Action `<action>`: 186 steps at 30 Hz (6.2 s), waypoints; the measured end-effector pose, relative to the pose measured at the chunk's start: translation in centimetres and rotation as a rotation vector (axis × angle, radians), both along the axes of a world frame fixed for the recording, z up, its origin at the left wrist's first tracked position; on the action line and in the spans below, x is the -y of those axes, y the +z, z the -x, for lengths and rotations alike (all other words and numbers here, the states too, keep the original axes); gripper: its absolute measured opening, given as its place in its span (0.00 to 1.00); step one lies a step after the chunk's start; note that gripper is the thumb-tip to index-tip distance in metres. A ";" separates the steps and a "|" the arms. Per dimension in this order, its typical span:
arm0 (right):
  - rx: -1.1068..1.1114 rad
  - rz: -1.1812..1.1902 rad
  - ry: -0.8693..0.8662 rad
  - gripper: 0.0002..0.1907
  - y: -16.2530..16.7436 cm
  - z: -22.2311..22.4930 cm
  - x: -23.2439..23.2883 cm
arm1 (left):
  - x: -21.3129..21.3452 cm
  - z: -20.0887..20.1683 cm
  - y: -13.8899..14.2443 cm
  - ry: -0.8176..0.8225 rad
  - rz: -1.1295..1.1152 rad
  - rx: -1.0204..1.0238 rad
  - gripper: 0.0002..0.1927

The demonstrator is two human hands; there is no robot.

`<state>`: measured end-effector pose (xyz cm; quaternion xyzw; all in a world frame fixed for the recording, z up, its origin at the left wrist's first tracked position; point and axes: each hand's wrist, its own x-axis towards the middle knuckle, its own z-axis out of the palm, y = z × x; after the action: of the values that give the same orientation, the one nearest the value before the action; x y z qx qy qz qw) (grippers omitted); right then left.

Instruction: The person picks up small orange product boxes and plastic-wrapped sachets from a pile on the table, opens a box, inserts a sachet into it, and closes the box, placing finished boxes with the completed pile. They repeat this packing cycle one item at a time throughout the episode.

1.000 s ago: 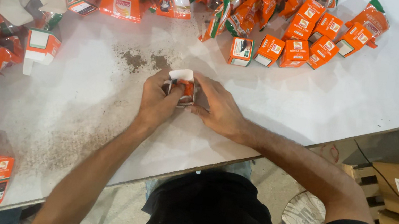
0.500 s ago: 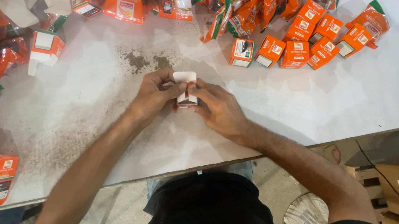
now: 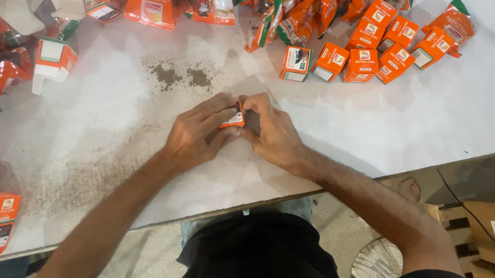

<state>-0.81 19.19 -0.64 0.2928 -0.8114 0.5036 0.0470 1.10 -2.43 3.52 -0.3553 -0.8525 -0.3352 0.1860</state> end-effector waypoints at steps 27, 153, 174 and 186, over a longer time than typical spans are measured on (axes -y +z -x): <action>-0.046 -0.010 0.075 0.34 1.3 -0.5 -0.2 | 0.8 -0.4 1.5 -0.102 0.163 -0.218 0.14; -0.634 -0.260 -0.260 0.29 3.6 0.9 -0.4 | 18.1 10.5 6.3 0.801 0.449 -0.566 0.20; -0.112 -0.033 0.059 0.30 1.2 2.6 1.3 | 3.9 16.3 3.0 0.557 0.328 -0.409 0.28; -0.044 0.038 0.068 0.30 1.8 2.5 1.1 | 0.9 -0.8 3.1 0.286 -0.006 -0.323 0.15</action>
<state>-3.29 18.12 1.14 0.3305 -0.7900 0.5137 0.0531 1.93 -3.28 6.66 -0.2791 -0.8524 -0.2465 0.3672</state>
